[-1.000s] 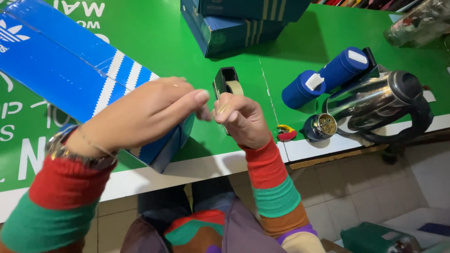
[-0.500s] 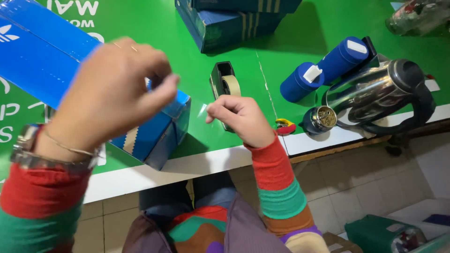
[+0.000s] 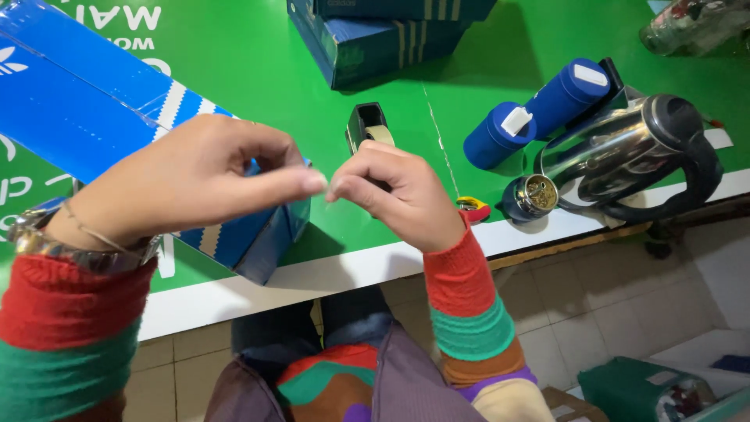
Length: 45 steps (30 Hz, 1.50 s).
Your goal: Sealing cardboard shoe boxes with adhesive tape.
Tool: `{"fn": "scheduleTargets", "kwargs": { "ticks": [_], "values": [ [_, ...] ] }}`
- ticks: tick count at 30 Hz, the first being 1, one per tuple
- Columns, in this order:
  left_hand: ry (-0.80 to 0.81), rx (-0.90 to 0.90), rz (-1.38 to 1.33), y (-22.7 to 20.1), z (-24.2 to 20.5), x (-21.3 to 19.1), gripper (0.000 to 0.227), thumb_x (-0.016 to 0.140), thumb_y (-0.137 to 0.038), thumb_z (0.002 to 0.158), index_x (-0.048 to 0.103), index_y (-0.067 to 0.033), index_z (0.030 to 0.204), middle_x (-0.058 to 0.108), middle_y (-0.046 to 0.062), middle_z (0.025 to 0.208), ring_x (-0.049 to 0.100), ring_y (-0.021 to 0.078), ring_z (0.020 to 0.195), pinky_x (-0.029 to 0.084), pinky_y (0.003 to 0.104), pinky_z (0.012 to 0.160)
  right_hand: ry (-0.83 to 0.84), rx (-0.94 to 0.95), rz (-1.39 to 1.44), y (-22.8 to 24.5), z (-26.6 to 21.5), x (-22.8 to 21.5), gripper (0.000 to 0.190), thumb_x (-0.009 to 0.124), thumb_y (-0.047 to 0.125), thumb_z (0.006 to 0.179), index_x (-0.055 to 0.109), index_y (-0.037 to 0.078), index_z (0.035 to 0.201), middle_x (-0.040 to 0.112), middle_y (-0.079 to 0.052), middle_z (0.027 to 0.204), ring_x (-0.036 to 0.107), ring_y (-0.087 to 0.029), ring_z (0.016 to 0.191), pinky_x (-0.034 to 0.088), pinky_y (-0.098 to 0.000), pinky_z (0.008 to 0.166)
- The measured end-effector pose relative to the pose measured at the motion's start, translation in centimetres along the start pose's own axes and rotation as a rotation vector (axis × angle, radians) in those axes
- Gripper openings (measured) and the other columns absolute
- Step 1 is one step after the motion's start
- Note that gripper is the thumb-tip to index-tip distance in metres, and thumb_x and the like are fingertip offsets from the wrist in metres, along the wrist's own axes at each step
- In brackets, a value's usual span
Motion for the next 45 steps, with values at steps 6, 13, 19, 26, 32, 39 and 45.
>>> {"fn": "scheduleTargets", "kwargs": {
  "ticks": [6, 13, 19, 26, 32, 39, 45],
  "values": [
    [-0.094, 0.078, 0.258, -1.1, 0.2, -1.1, 0.03, 0.07, -0.033, 0.086, 0.077, -0.0042, 0.086, 0.067, 0.012, 0.06, 0.06, 0.022, 0.047, 0.046, 0.036, 0.046, -0.034, 0.222, 0.164, -4.1, -0.3, 1.2, 0.019, 0.063, 0.019, 0.106, 0.074, 0.005, 0.099, 0.067, -0.001, 0.097, 0.061, -0.008, 0.085, 0.049, -0.0234, 0.073],
    [-0.124, -0.058, 0.34, -0.8, -0.1, -1.3, 0.042, 0.067, -0.047, 0.094, 0.078, -0.0061, 0.093, 0.068, 0.01, 0.063, 0.064, 0.0236, 0.051, 0.048, 0.035, 0.049, -0.074, 0.283, 0.249, -4.9, -0.1, 1.3, 0.019, 0.065, 0.019, 0.105, 0.073, 0.003, 0.099, 0.07, 0.001, 0.095, 0.06, -0.004, 0.082, 0.049, -0.0217, 0.07],
    [-0.098, -0.093, 0.376, -1.7, -0.1, -0.2, 0.049, 0.068, -0.056, 0.086, 0.078, -0.0083, 0.082, 0.071, 0.009, 0.063, 0.067, 0.0269, 0.052, 0.054, 0.037, 0.05, -0.13, 0.436, 0.281, -7.3, -0.4, 2.0, 0.021, 0.067, 0.02, 0.102, 0.074, 0.0, 0.1, 0.067, -0.001, 0.086, 0.057, -0.007, 0.076, 0.046, -0.0238, 0.068],
    [-0.236, 0.098, 0.503, -1.3, -0.2, -0.5, 0.026, 0.068, -0.032, 0.088, 0.076, -0.0078, 0.08, 0.069, 0.012, 0.066, 0.065, 0.0326, 0.056, 0.05, 0.043, 0.051, -0.124, 0.329, 0.39, -8.9, 0.1, 3.4, 0.027, 0.068, 0.025, 0.103, 0.075, 0.0, 0.097, 0.073, -0.002, 0.092, 0.066, -0.007, 0.089, 0.054, -0.0245, 0.083],
    [-0.286, 0.067, 0.645, -1.1, -0.3, -0.8, 0.028, 0.067, -0.037, 0.091, 0.076, -0.0126, 0.08, 0.067, 0.013, 0.064, 0.064, 0.0349, 0.058, 0.05, 0.044, 0.05, -0.11, 0.395, 0.349, -9.2, 0.7, 3.4, 0.029, 0.07, 0.028, 0.099, 0.077, 0.0, 0.092, 0.076, -0.002, 0.088, 0.068, -0.007, 0.084, 0.055, -0.023, 0.08],
    [-0.306, 0.136, 0.761, -0.4, 0.0, -0.4, 0.026, 0.062, -0.033, 0.094, 0.075, -0.0136, 0.082, 0.069, 0.012, 0.072, 0.065, 0.0353, 0.061, 0.051, 0.045, 0.05, -0.071, 0.424, 0.341, -9.9, 1.0, 3.4, 0.03, 0.072, 0.03, 0.098, 0.078, 0.001, 0.091, 0.076, -0.001, 0.087, 0.066, -0.006, 0.081, 0.053, -0.0218, 0.076],
    [-0.338, 0.157, 0.783, -0.2, -0.3, -0.2, 0.028, 0.063, -0.035, 0.094, 0.074, -0.0126, 0.081, 0.07, 0.01, 0.075, 0.067, 0.0344, 0.063, 0.052, 0.044, 0.051, -0.028, 0.434, 0.347, -10.5, 1.2, 3.9, 0.03, 0.072, 0.03, 0.098, 0.078, 0.002, 0.092, 0.076, -0.001, 0.086, 0.065, -0.005, 0.08, 0.052, -0.0215, 0.074]
  ]
}}
Point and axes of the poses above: each hand's wrist, its own z-axis towards the middle knuckle, its own x-axis out of the palm, y = z × x, the point moved 8 cm from there along z, towards the middle knuckle
